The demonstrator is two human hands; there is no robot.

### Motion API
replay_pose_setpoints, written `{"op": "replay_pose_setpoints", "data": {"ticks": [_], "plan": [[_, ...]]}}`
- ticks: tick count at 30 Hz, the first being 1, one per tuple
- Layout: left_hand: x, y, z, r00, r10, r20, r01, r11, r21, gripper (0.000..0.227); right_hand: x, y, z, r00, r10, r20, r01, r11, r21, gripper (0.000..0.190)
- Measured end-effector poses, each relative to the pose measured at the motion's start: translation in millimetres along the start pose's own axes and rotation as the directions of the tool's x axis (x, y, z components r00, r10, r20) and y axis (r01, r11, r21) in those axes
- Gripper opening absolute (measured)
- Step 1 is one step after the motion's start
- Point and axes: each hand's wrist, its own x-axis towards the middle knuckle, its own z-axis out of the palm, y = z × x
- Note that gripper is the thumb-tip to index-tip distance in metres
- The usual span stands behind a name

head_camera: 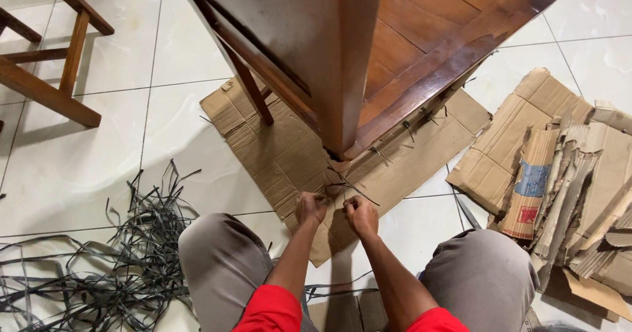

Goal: Wrapping a wooden chair leg with cardboard and securing it with plastic ties

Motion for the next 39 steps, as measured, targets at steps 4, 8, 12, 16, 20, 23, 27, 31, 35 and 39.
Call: {"op": "replay_pose_setpoints", "data": {"ticks": [4, 8, 12, 16, 20, 23, 27, 31, 35, 39], "plan": [[8, 6, 41, 0.991, 0.053, 0.126, -0.030, 0.984, -0.178, 0.015, -11, -6, 11, 0.999, -0.047, 0.018, 0.049, 0.996, -0.071, 0.025], [-16, -4, 23, 0.963, -0.017, 0.270, 0.167, 0.823, -0.542, 0.032, -15, 2, 25, 0.977, -0.211, -0.033, 0.204, 0.968, -0.148, 0.021], [-20, -5, 15, 0.913, 0.039, 0.407, 0.294, 0.629, -0.719, 0.038, -18, -2, 20, 0.960, -0.278, -0.036, 0.277, 0.960, -0.046, 0.019], [-32, 8, 1, 0.905, 0.016, 0.425, 0.331, 0.601, -0.728, 0.037, -21, -4, 17, 0.964, -0.267, -0.008, 0.267, 0.962, -0.055, 0.017], [-24, 3, 10, 0.894, 0.001, 0.449, 0.342, 0.648, -0.681, 0.034, -30, -11, 8, 0.955, -0.293, 0.031, 0.294, 0.956, -0.010, 0.017], [-16, -2, 19, 0.906, -0.007, 0.424, 0.324, 0.655, -0.682, 0.041, -20, -7, 12, 0.958, -0.284, 0.040, 0.285, 0.957, -0.057, 0.019], [-19, -7, 21, 0.928, -0.001, 0.372, 0.278, 0.669, -0.690, 0.039, -17, -8, 5, 0.971, -0.220, -0.095, 0.213, 0.974, -0.080, 0.022], [-30, -7, 13, 0.931, 0.005, 0.366, 0.227, 0.776, -0.588, 0.026, -19, -29, -2, 0.946, -0.267, -0.181, 0.263, 0.964, -0.048, 0.020], [-15, -21, 32, 0.949, -0.004, 0.316, 0.211, 0.753, -0.623, 0.022, -2, -20, 17, 0.960, -0.263, -0.098, 0.264, 0.965, -0.001, 0.024], [-16, -23, 31, 0.930, 0.043, 0.364, 0.167, 0.834, -0.526, 0.032, 27, 7, 37, 0.992, -0.124, -0.034, 0.127, 0.987, 0.097, 0.029]]}}
